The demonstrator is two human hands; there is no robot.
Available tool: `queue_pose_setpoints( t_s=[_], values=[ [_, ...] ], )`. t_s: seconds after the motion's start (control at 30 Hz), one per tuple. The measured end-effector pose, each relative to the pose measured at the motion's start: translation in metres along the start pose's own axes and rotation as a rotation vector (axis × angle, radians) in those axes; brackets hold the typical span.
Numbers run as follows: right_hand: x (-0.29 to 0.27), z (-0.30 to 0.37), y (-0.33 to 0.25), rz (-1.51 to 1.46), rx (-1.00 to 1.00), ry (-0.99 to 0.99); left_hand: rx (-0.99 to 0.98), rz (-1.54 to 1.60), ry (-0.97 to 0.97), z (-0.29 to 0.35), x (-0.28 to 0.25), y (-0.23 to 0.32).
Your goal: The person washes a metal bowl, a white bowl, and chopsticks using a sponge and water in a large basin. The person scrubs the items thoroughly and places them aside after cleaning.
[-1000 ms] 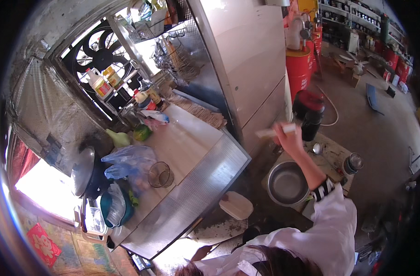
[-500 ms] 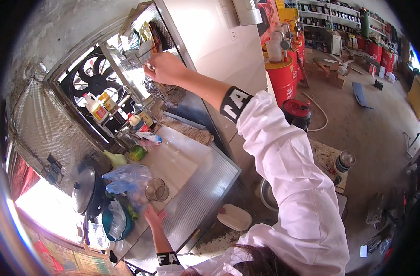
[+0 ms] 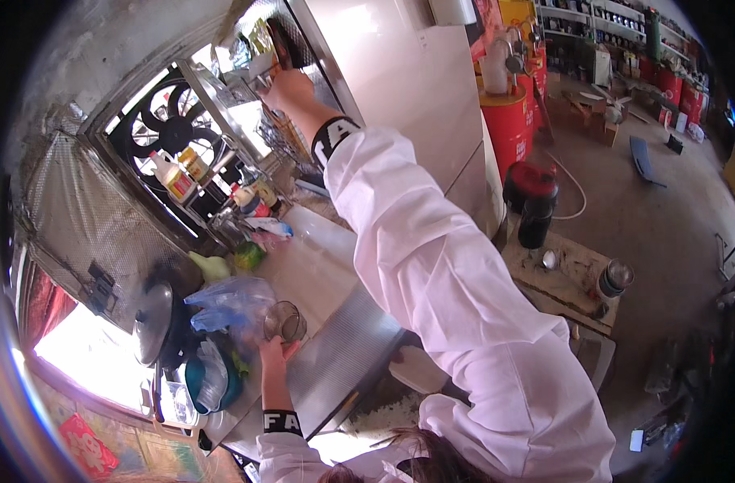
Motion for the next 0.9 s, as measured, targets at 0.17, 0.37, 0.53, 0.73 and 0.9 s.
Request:
queue_pose_setpoints(
  t_s=[0.17,0.37,0.53,0.73,0.9],
  values=[
    [-0.043,0.021,0.012,-0.075,-0.196,-0.024,0.102,-0.006,0.027,0.035,0.014,0.034],
    [-0.086,0.187,0.134,-0.424,-0.170,0.084,-0.101,0.013,-0.170,0.100,0.081,-0.007],
    [-0.055,0.368,0.349,-0.539,0.470,-0.370,-0.432,-0.002,-0.510,0.172,0.208,-0.129],
    [-0.016,0.638,0.551,-0.707,1.345,-0.261,-0.734,0.191,-0.497,0.228,0.346,-0.353],
    [0.025,0.788,0.645,-0.568,1.551,-0.223,-0.531,-0.127,-0.188,0.226,0.390,-0.510]
  ],
)
Point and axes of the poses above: each hand's wrist, its own z-axis away from the middle knuckle, its own x-axis out of the palm, y = z × x, the point moved 8 cm from there along -z, towards the middle knuckle, and after that the axes turned 9 degrees about y, right-handed, at the moved point
